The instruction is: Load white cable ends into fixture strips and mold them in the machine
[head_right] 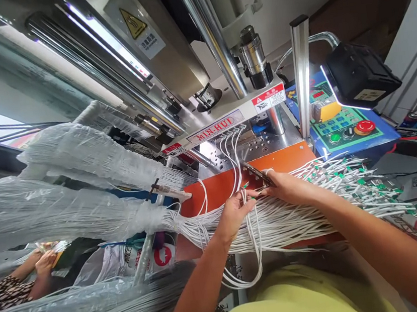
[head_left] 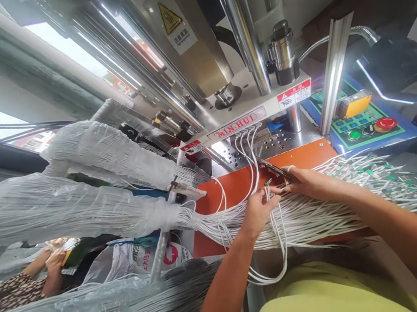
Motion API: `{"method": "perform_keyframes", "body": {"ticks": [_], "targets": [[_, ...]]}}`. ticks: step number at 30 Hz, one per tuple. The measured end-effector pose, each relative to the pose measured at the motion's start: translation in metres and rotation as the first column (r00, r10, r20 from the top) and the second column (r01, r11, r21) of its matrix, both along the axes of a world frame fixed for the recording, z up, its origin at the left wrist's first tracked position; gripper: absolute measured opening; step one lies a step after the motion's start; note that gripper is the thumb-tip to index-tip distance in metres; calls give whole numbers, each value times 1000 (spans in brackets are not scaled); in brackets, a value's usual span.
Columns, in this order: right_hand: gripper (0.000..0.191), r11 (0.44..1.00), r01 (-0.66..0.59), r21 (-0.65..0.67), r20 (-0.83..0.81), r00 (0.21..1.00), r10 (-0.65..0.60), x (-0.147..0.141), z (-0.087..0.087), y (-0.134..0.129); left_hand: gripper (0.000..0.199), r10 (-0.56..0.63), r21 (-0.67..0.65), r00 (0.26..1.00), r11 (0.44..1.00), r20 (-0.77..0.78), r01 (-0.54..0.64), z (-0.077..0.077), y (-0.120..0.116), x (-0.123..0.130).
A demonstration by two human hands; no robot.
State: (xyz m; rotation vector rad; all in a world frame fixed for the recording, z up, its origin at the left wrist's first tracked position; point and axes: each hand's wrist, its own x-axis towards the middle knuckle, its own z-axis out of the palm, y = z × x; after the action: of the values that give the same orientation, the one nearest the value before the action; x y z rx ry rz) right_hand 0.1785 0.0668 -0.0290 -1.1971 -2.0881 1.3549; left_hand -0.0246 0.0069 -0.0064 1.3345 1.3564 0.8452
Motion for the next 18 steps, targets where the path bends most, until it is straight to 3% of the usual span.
{"method": "perform_keyframes", "body": {"ticks": [5, 8, 10, 13, 18], "targets": [[21, 1000, 7, -7, 21, 1000, -7, 0, 7, -3, 19, 148, 101, 989, 984, -24, -145, -6, -9, -3], [21, 1000, 10, -2, 36, 999, -10, -1, 8, -4, 21, 295, 127, 942, 940, 161, -316, -2, -5, -3], [20, 1000, 14, -3, 39, 999, -14, -1, 8, -5, 30, 357, 42, 878, 920, 319, -389, 5, 0, -3], [20, 1000, 18, -19, 25, 1000, -17, -1, 7, -4, 42, 362, -69, 840, 928, 404, -367, 12, 8, -1], [27, 1000, 9, -25, -17, 1000, -9, -2, 4, -3, 35, 136, -58, 971, 990, 196, -127, 0, 26, 5]]}}
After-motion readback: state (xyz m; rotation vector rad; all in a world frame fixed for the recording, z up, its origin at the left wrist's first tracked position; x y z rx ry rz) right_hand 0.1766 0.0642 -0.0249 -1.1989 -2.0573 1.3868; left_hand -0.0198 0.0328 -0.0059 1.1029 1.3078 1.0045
